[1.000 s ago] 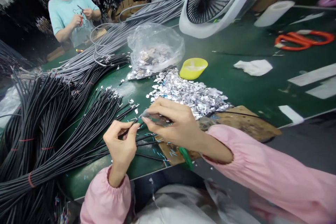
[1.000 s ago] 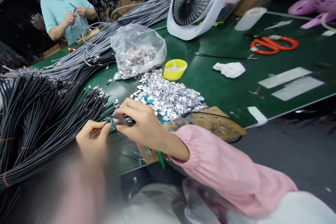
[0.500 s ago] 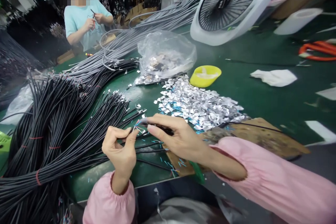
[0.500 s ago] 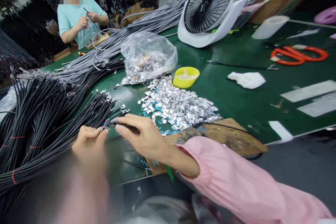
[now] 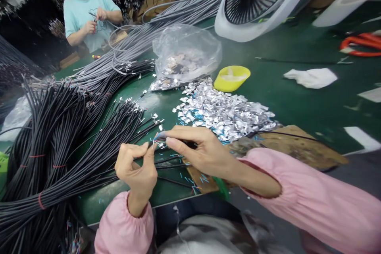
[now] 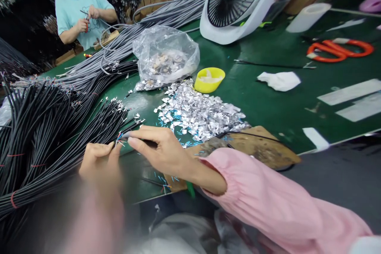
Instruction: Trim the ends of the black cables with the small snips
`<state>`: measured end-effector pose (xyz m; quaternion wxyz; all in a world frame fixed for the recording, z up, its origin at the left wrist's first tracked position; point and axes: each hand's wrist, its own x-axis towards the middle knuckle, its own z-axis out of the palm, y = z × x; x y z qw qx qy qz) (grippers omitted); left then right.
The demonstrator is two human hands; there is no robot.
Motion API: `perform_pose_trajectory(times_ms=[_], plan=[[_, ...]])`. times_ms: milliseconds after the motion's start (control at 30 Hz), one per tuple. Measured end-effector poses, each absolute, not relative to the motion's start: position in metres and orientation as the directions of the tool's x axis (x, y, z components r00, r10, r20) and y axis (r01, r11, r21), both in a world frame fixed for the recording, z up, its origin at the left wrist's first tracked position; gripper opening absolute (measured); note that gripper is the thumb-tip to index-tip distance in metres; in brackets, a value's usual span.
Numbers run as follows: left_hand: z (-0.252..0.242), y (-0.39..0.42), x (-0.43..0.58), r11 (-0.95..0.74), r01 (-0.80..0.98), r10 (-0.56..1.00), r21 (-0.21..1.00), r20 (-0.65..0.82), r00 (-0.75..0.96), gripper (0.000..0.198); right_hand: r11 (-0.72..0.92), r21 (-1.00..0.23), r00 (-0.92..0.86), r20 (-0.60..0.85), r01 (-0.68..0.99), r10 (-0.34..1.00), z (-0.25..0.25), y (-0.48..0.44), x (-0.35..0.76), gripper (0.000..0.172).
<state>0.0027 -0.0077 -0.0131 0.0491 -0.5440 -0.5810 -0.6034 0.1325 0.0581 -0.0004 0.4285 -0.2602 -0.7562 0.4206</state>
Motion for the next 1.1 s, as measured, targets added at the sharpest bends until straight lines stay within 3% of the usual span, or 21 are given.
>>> perform_pose_trajectory(times_ms=[367, 633, 833, 1100], plan=[[-0.0137, -0.0087, 0.0051, -0.303, 0.739, 0.54, 0.602, 0.747, -0.387, 0.021, 0.374, -0.927, -0.508, 0.333, -0.023, 0.794, -0.0009, 0.0574, 0.1312, 0.024], [-0.013, -0.0086, 0.0062, -0.266, 0.773, 0.536, 0.576, 0.755, -0.378, 0.018, 0.436, -0.9, -0.467, 0.378, 0.018, 0.799, -0.0022, 0.0571, 0.1312, 0.023], [-0.0117, -0.0097, 0.0032, -0.169, 0.762, 0.669, 0.625, 0.64, -0.377, 0.006, 0.53, -0.846, -0.38, 0.47, 0.067, 0.797, -0.0019, 0.0566, 0.1312, 0.019], [-0.0123, -0.008, -0.0022, -0.115, 0.664, 0.812, 0.739, 0.455, -0.365, 0.027, 0.531, -0.838, -0.388, 0.453, 0.12, 0.803, -0.0022, 0.0576, 0.1341, 0.018]])
